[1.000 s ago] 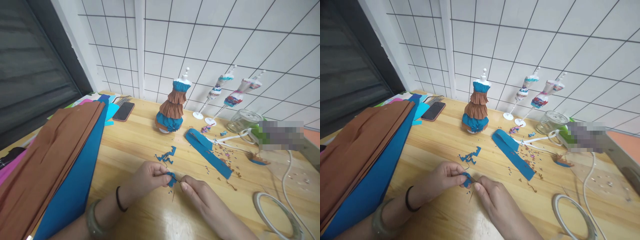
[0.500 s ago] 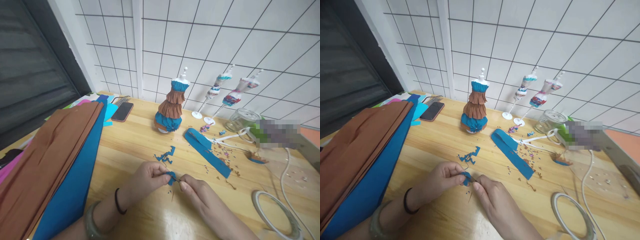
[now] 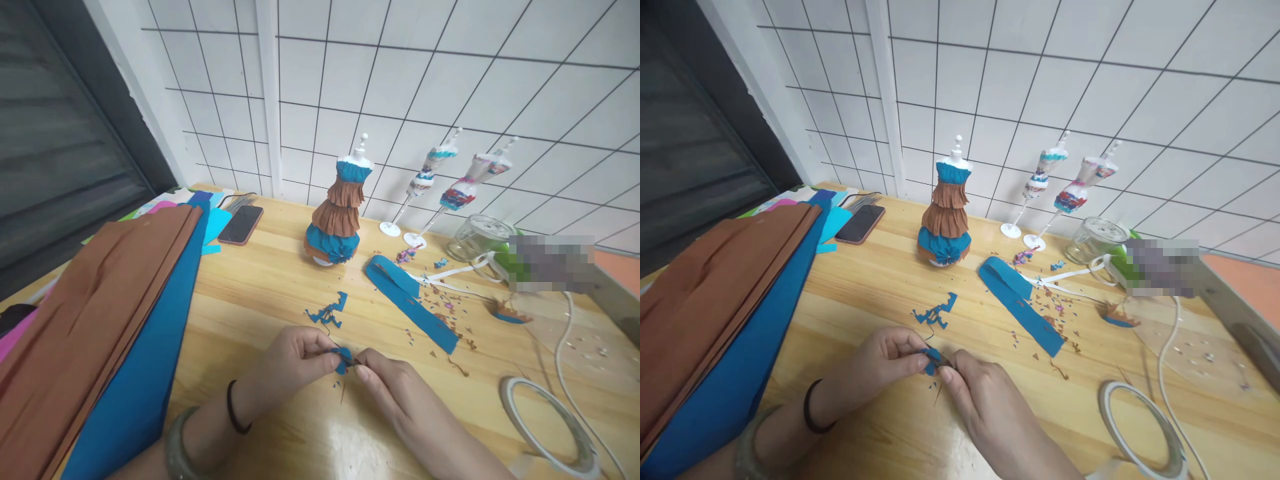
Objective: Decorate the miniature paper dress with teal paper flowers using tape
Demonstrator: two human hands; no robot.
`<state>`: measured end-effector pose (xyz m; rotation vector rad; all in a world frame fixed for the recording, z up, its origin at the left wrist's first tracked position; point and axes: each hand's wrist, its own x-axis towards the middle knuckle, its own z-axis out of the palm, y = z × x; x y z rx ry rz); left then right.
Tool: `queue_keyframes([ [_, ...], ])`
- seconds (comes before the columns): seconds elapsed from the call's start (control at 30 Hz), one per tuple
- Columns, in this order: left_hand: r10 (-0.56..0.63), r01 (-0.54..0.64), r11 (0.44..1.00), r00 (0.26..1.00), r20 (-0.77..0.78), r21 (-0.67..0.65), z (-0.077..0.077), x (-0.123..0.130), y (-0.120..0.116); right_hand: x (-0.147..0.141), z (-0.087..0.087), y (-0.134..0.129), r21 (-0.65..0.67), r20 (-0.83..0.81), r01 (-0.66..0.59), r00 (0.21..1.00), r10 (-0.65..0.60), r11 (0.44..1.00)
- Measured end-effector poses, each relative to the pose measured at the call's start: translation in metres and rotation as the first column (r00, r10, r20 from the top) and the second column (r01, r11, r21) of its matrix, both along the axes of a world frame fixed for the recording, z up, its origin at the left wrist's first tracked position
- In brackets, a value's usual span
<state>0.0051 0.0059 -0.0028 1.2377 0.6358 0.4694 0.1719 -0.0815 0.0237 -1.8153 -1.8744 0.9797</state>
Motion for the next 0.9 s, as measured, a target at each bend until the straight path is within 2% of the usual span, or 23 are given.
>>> queue_keyframes([
  [0.33, -0.02, 0.02, 1.0, 1.0, -0.001, -0.005, -0.0006, -0.0003, -0.001, 0.0023, 0.0009, -0.0009, -0.007, -0.004, -0.003, 1.0, 0.003, 1.0],
  [0.6, -0.021, 0.02, 0.999, 0.998, -0.053, -0.029, 0.0022, 0.0011, 0.0003, 0.0022, -0.0004, 0.0007, -0.051, -0.173, 0.036, 0.984, -0.044, 0.998],
  [0.9, -0.012, 0.004, 0.997, 0.994, -0.107, -0.072, 0.0045, 0.0011, -0.0003, 0.0028, -0.0067, -0.0024, -0.086, -0.204, 0.04, 0.977, -0.057, 0.995],
])
